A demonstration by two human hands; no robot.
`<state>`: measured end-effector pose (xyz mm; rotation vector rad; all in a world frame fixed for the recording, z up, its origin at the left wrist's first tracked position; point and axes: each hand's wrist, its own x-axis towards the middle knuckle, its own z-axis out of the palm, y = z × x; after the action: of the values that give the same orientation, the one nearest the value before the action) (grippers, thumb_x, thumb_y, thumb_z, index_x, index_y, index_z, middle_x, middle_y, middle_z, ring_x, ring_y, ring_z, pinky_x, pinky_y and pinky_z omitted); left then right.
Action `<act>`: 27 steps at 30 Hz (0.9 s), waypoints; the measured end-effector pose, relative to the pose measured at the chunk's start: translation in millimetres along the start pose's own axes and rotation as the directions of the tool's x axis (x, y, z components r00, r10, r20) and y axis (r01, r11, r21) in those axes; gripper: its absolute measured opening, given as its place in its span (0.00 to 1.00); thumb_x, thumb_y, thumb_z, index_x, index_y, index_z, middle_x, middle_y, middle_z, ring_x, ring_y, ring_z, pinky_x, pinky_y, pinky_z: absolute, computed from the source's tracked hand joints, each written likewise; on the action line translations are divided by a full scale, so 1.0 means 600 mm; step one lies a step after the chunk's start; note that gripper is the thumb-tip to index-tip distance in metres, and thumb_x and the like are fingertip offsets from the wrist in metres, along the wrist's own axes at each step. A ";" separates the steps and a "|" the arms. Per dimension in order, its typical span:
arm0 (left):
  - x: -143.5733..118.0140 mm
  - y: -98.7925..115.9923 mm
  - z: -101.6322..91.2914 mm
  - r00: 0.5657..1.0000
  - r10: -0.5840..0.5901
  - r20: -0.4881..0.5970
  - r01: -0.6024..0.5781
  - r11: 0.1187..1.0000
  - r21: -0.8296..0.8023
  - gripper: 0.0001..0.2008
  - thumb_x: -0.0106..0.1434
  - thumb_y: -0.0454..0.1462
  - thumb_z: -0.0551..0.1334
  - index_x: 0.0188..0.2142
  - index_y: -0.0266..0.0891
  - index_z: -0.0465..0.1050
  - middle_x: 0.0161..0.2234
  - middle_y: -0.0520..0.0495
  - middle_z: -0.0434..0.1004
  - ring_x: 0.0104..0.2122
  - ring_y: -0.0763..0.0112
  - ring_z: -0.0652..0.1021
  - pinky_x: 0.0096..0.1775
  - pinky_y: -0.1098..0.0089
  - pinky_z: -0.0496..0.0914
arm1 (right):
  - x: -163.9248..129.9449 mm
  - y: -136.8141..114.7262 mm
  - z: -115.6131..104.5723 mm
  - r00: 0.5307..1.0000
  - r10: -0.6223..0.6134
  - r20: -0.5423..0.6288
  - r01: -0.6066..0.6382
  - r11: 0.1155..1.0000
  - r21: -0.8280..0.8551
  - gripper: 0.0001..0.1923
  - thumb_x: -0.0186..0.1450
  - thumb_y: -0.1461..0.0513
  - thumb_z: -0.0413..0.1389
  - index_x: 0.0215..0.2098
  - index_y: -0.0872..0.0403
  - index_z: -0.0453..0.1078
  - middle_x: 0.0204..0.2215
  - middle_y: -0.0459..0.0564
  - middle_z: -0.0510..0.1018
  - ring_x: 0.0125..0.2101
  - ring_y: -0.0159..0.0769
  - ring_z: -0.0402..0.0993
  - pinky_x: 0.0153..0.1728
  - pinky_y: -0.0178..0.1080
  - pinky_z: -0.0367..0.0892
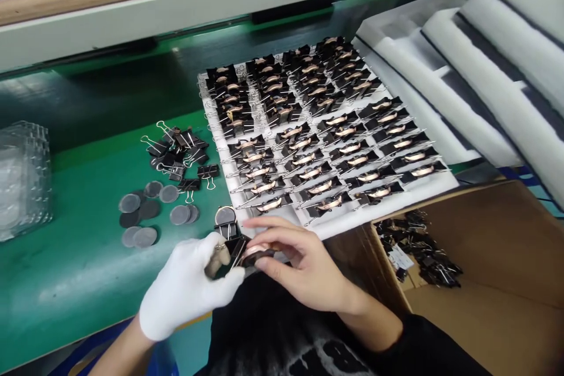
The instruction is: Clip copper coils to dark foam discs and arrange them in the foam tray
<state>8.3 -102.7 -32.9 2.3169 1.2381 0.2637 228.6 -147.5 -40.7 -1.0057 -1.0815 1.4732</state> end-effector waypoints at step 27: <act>0.004 0.029 -0.017 0.922 -0.100 0.373 0.307 0.776 -0.550 0.14 0.69 0.42 0.58 0.27 0.41 0.65 0.18 0.58 0.74 0.17 0.78 0.74 0.23 0.76 0.66 | 0.004 0.017 0.003 0.978 0.012 -0.208 -0.016 1.000 -0.019 0.09 0.67 0.62 0.66 0.45 0.44 0.82 0.39 0.45 0.86 0.39 0.32 0.83 0.43 0.32 0.78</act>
<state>18.4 -105.4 -15.4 1.5791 1.0357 0.1558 224.0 -146.2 -50.3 -1.1564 -0.9415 1.3365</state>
